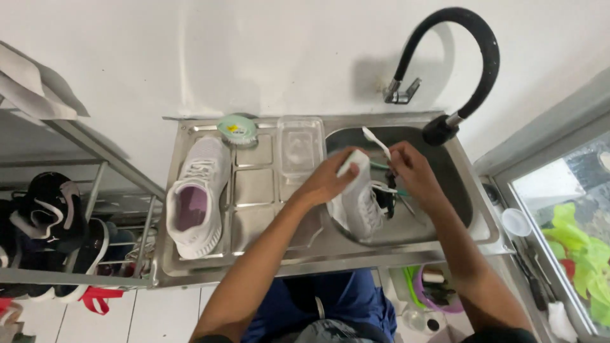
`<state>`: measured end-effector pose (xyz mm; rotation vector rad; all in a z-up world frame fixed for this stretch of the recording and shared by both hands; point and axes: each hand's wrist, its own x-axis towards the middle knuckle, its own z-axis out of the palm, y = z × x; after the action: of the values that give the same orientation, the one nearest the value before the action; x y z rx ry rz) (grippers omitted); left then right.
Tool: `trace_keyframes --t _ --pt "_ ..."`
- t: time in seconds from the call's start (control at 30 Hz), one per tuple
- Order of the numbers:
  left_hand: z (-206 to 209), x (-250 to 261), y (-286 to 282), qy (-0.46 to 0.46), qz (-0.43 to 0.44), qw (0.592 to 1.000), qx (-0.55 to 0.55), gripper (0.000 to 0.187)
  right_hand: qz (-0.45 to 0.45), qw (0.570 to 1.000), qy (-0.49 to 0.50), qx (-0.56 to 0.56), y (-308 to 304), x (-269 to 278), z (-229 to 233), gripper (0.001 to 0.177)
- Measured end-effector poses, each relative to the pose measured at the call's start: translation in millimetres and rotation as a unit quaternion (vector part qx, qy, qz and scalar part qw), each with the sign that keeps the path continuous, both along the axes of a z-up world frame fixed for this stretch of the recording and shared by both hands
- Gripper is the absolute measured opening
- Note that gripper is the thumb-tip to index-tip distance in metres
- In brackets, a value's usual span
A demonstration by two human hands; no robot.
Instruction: Cleaning the upper and sole of a white sneaker using a toothbrush and cleaning solution over a sink.
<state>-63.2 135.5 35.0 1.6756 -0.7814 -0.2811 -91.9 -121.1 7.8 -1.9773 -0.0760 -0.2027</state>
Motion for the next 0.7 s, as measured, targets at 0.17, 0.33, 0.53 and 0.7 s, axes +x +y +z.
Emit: trace_keyframes --t 0.17,0.33,0.53,0.7 --pt "12 -12 -10 0.009 -0.006 1.0 -0.002 0.085 -0.087 0.984 -0.142 -0.071 -9 -45 -14 0.016" --pt "34 -23 -16 -0.013 -0.001 1.0 0.007 0.071 -0.186 0.917 -0.252 -0.247 -8 -46 -6 0.022" --pt "-3 -12 -23 -0.017 -0.027 0.999 -0.03 0.062 -0.234 0.839 -0.375 -0.317 -20 -25 -16 0.036" --pt "8 -14 -27 -0.029 -0.04 0.999 -0.016 0.057 -0.215 0.815 -0.431 -0.322 -47 -6 -37 0.033"
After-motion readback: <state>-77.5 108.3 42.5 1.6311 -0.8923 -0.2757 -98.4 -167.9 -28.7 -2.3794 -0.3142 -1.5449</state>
